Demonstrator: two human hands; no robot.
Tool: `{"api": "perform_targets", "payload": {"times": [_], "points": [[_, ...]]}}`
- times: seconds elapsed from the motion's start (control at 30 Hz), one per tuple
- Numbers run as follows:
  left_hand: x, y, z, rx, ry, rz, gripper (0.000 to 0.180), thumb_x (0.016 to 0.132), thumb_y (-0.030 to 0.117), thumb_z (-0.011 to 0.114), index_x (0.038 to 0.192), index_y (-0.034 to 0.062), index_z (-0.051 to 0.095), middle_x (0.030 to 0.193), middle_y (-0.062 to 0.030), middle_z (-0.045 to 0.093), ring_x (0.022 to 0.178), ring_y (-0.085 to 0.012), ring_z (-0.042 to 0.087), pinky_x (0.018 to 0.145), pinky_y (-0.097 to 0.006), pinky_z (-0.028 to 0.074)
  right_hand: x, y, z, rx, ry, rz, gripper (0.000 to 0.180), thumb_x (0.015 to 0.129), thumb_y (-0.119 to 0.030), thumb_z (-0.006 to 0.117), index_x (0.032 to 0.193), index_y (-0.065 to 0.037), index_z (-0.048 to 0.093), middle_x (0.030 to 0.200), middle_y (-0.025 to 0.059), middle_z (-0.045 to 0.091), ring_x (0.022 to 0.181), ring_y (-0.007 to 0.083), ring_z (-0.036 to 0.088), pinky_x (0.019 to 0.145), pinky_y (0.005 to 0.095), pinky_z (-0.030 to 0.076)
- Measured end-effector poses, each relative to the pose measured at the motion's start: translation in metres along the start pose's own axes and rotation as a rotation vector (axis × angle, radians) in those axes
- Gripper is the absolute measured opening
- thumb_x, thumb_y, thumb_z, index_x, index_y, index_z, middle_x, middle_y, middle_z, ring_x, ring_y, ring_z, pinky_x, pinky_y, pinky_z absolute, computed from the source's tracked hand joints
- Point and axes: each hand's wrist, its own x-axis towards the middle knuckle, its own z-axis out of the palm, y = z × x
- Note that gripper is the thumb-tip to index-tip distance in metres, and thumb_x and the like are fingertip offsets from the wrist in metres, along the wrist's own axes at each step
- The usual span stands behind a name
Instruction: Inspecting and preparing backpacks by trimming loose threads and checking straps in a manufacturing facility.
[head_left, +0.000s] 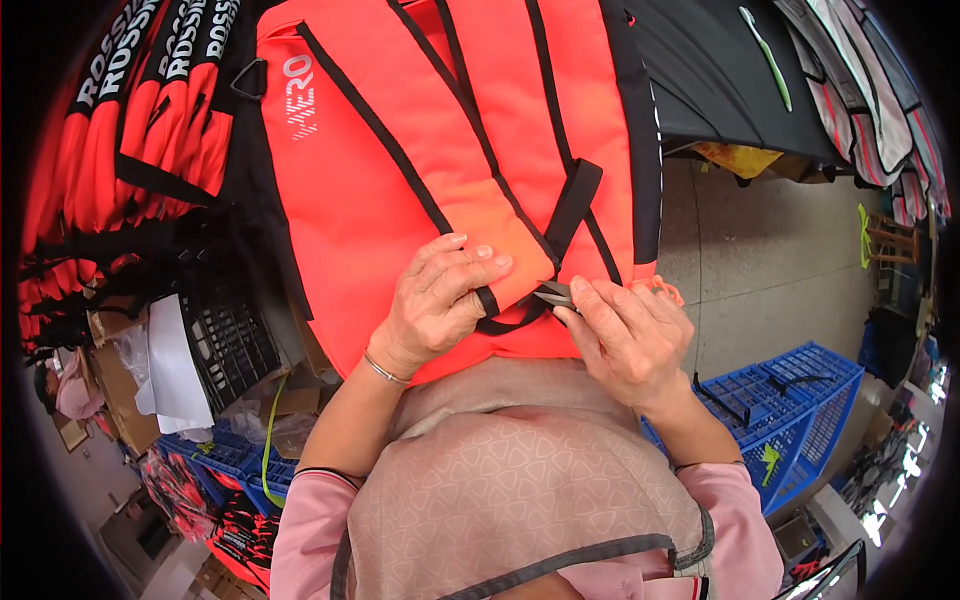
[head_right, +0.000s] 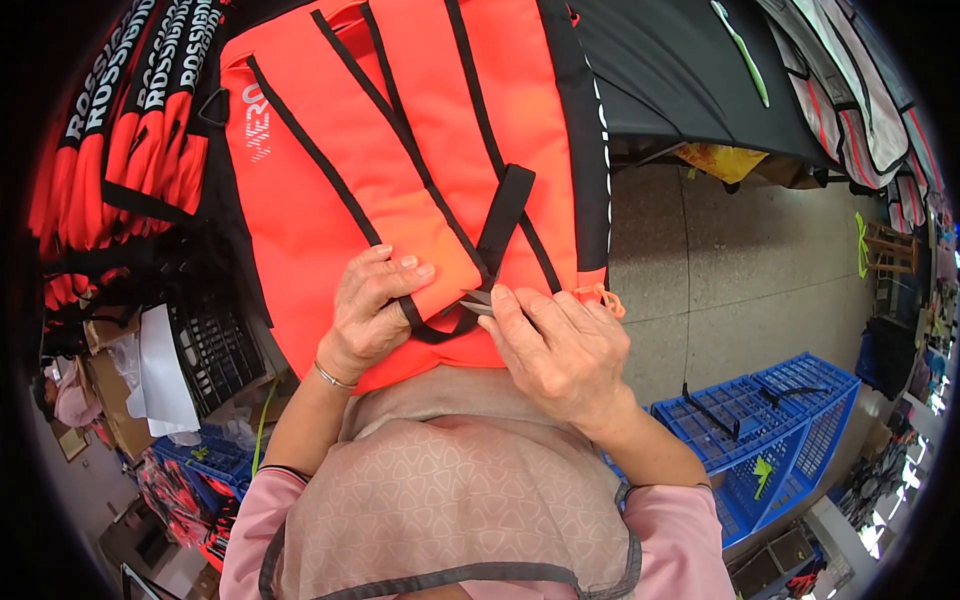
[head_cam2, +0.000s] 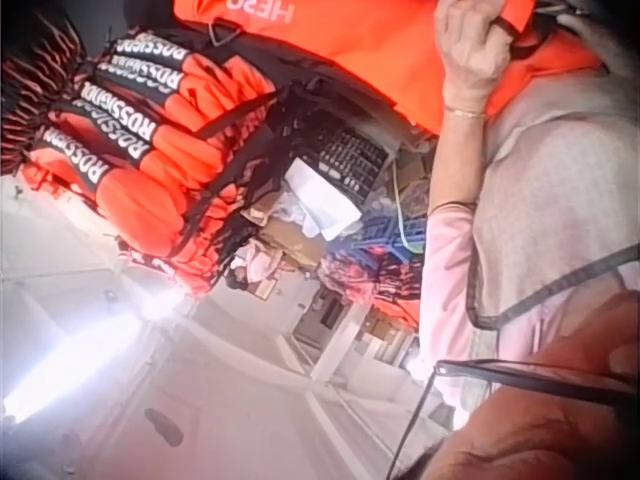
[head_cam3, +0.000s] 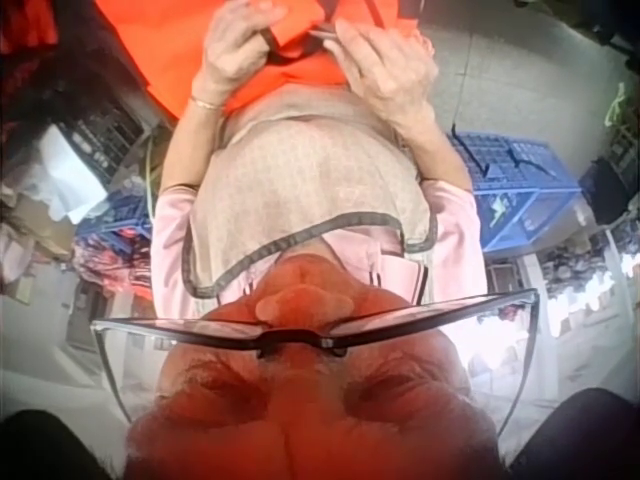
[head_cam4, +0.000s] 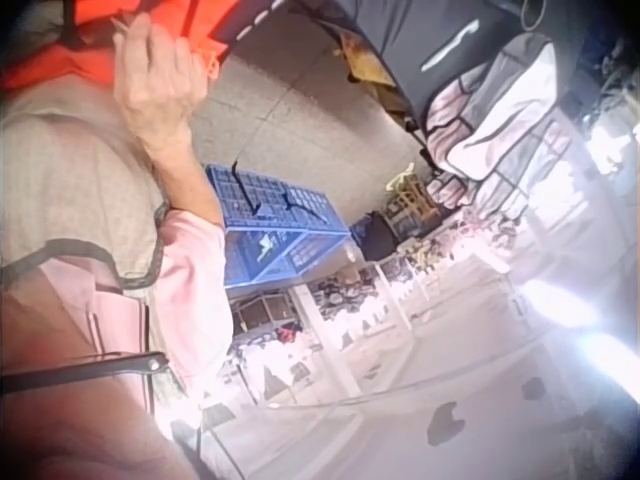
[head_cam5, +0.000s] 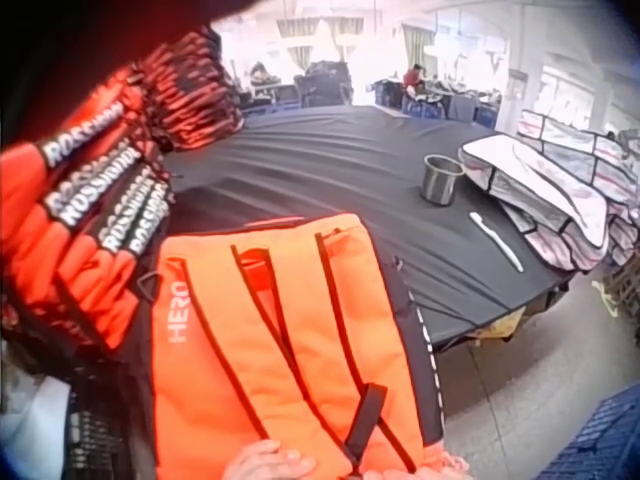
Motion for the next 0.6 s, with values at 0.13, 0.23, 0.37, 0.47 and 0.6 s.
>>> {"api": "perform_targets", "payload": {"times": [0.13, 0.23, 0.37, 0.47, 0.6], "points": [[0.004, 0.000, 0.001, -0.020, -0.001, -0.020, 0.016, 0.070, 0.008, 0.069, 0.086, 0.0068, 0.068, 0.107, -0.0046, 0.068, 0.095, -0.0222, 0.065, 0.090, -0.043, 0.053, 0.000, 0.006, 0.004, 0.043, 0.013, 0.001, 0.035, 0.071, -0.020, 0.081, 0.101, -0.006, 0.068, 0.080, 0.0023, 0.063, 0.058, 0.0151, 0.055, 0.050, 0.0294, 0.038], [0.007, 0.002, 0.002, -0.076, 0.021, -0.092, 0.027, 0.064, 0.001, 0.078, 0.090, 0.0089, 0.074, 0.100, -0.0043, 0.069, 0.090, -0.0230, 0.066, 0.084, -0.042, 0.055, -0.002, 0.009, 0.009, 0.167, -0.019, 0.050, 0.035, 0.071, -0.015, 0.082, 0.101, -0.005, 0.068, 0.080, 0.0047, 0.065, 0.061, 0.0162, 0.059, 0.052, 0.0275, 0.042], [0.009, 0.008, 0.005, -0.163, 0.039, -0.191, 0.033, 0.063, 0.002, 0.082, 0.094, 0.0081, 0.075, 0.100, -0.0052, 0.069, 0.089, -0.0229, 0.065, 0.081, -0.039, 0.055, 0.003, 0.008, 0.012, 0.954, -0.143, 0.692, 0.023, 0.080, -0.007, 0.078, 0.099, -0.001, 0.066, 0.084, 0.0052, 0.069, 0.072, 0.0086, 0.062, 0.061, 0.0214, 0.047], [0.012, 0.013, 0.005, -0.296, 0.087, -0.342, 0.036, 0.064, 0.003, 0.083, 0.099, 0.0067, 0.075, 0.101, -0.0069, 0.070, 0.086, -0.0225, 0.064, 0.076, -0.034, 0.053, 0.010, 0.010, 0.012, 1.242, -0.176, 0.913, 0.018, 0.085, -0.005, 0.074, 0.099, 0.000, 0.063, 0.086, 0.0047, 0.069, 0.075, 0.0053, 0.061, 0.064, 0.0184, 0.047], [0.012, 0.011, 0.006, -0.360, 0.024, -0.448, 0.027, 0.066, 0.004, 0.084, 0.090, 0.0030, 0.072, 0.100, -0.0096, 0.070, 0.079, -0.0211, 0.061, 0.067, -0.032, 0.049, 0.015, 0.006, 0.015, 1.266, -0.122, 0.943, 0.018, 0.087, -0.005, 0.073, 0.100, -0.001, 0.062, 0.086, 0.0037, 0.068, 0.075, 0.0049, 0.060, 0.065, 0.0176, 0.046]]}}
